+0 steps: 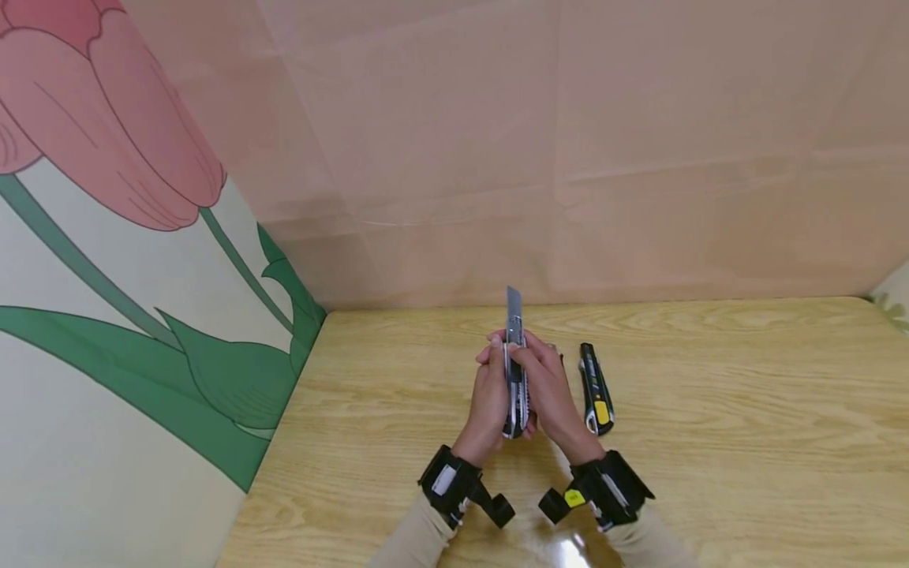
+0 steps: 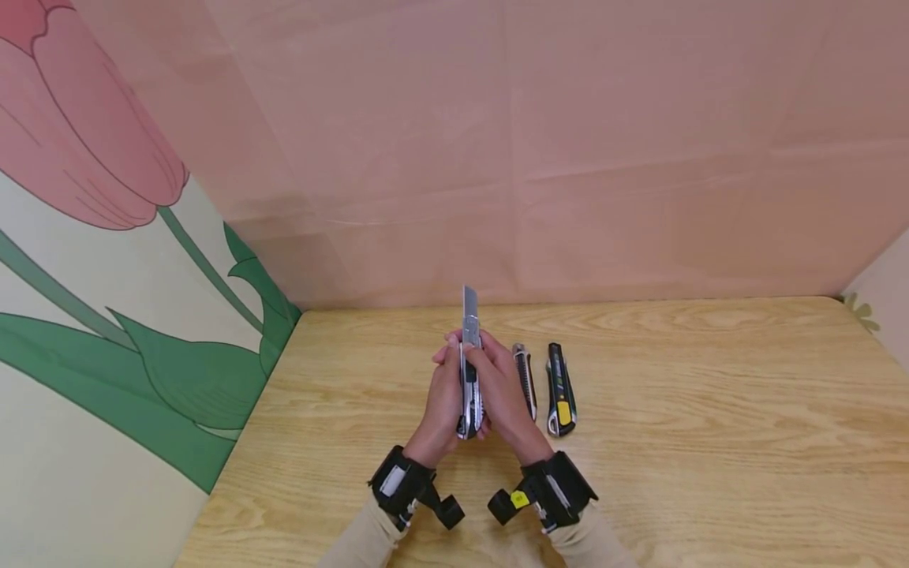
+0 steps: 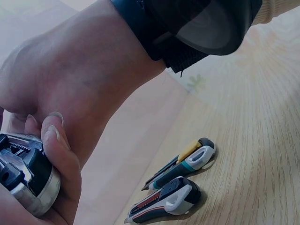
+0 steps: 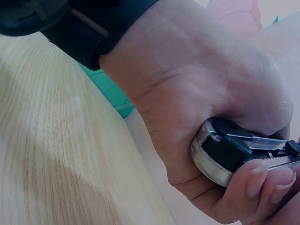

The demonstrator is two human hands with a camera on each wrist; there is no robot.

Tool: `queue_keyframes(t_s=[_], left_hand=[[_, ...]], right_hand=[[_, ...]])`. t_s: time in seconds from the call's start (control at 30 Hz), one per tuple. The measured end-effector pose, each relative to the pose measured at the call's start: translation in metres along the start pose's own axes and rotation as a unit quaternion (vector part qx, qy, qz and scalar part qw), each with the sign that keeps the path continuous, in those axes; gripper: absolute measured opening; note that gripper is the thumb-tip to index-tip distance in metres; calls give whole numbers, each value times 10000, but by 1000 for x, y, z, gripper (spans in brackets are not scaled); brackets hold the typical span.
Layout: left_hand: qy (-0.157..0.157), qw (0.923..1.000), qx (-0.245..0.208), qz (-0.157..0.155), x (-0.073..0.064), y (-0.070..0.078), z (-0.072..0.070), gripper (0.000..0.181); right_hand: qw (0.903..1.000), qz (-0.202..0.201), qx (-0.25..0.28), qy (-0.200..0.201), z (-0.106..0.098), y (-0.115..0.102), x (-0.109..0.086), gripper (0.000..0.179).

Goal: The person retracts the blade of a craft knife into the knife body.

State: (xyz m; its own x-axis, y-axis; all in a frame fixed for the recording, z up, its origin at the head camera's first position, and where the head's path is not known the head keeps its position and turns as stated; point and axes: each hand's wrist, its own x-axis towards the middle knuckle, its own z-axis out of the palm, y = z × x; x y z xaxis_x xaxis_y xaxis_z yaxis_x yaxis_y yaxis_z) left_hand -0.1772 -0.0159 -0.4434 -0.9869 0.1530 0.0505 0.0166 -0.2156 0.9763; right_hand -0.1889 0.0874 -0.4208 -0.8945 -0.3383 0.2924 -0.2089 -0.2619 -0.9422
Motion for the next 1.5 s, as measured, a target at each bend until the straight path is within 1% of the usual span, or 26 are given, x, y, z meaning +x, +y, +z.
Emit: queue_keyframes(t_s=[0.17,0.3,0.43,0.53,0.73,0.8,0.9,1.07,1.17,1.33,1.43,1.5], left_hand=[[-10,10000,-10,-65,-2,0,-1,55],[29,10000,45,28,-2,2,-1,53],[54,9999,71,60,-2,3,0,50],[90,9999,87,39,-1,3,0,50],[31,9998,-41,-217,4,-8,-5,55],[18,9997,-87,-231,6,-13,-7,54],[36,9998,-41,-168,8,-18,-7,54],[114,9997,-10,-232,9,-20,-6,59],[156,9995,-41,-263,9,-20,-4,59],[61,9995,-90,-296,9,-18,-3,56],[4,9996,-92,-285,6,-12,-2,52],[18,9997,-42,-241,4,-7,0,50]], right_hand=[[10000,10,21,12,1,3,-1,30],[10000,-10,-10,42,2,3,-1,29],[10000,-82,14,43,2,3,-1,29],[9999,-84,62,42,0,8,-1,29],[9999,-18,41,124,-5,26,3,30],[9999,-56,32,149,-5,30,4,30],[9998,-88,39,182,-5,32,5,29],[9998,-59,14,187,-6,31,2,29],[9997,-72,23,211,-6,25,1,29],[9996,-120,96,238,-7,24,1,28],[9996,-154,85,233,-9,30,1,28],[9996,-178,67,216,-9,30,1,28]])
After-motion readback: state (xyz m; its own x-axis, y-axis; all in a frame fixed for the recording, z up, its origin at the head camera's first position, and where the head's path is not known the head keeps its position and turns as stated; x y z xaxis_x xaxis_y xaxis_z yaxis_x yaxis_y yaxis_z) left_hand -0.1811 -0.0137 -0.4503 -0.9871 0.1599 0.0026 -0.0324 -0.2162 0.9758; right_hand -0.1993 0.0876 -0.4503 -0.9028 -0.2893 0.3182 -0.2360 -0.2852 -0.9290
